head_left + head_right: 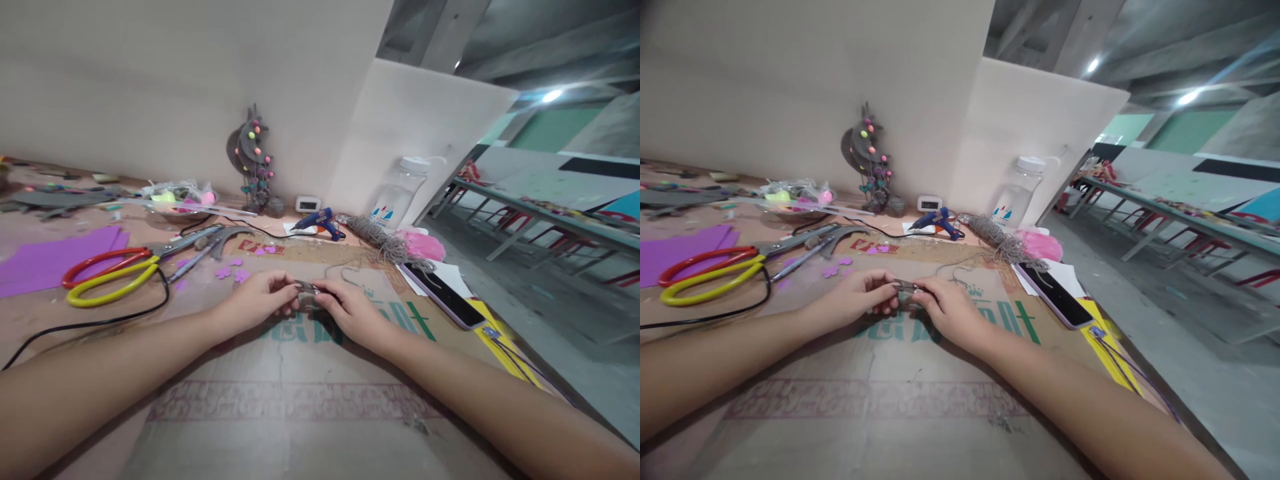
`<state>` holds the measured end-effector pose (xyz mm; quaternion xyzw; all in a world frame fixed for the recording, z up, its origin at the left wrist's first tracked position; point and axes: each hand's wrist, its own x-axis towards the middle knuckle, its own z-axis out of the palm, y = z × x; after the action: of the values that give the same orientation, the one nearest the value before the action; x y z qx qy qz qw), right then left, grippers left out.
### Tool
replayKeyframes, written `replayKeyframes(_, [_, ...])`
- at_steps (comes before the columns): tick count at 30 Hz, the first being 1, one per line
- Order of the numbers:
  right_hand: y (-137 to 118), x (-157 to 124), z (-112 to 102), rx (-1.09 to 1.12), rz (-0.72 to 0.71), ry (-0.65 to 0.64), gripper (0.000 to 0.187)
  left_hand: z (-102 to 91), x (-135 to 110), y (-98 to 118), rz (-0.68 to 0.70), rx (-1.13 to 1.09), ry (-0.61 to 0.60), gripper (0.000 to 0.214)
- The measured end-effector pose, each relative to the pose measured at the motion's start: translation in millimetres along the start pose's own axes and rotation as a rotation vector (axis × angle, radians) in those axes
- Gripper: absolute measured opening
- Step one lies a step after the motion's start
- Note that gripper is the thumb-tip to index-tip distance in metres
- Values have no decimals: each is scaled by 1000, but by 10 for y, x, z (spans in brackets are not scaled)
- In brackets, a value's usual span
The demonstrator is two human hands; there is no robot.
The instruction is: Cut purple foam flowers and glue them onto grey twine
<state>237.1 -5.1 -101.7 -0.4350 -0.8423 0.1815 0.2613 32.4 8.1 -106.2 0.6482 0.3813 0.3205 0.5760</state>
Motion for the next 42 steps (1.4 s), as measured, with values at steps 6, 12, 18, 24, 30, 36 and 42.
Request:
replayKeyframes(6, [1, 9, -5, 62, 33, -2, 25, 9, -11, 3, -18, -6, -4, 20])
replayKeyframes(12, [10, 21, -7, 121, 40, -1, 27, 18, -21, 7, 1, -22, 12, 20])
replayKeyframes(18, [10, 23, -12, 111, 47, -6, 27, 16, -20, 2, 3, -21, 6, 20])
replayKeyframes(24, [18, 18, -9, 96, 44, 5, 26, 9, -17, -9, 14, -10, -1, 21])
replayKeyframes(30, [-4, 22, -18, 129, 82, 23, 23, 7, -19, -1, 8, 6, 1, 22])
replayKeyframes(36, [24, 10, -24, 215, 107, 138, 26, 15, -21, -17, -3, -12, 22, 22])
replayKeyframes(42, [123, 17, 60, 331, 200, 149, 34, 16, -29, 28, 8, -32, 32, 36])
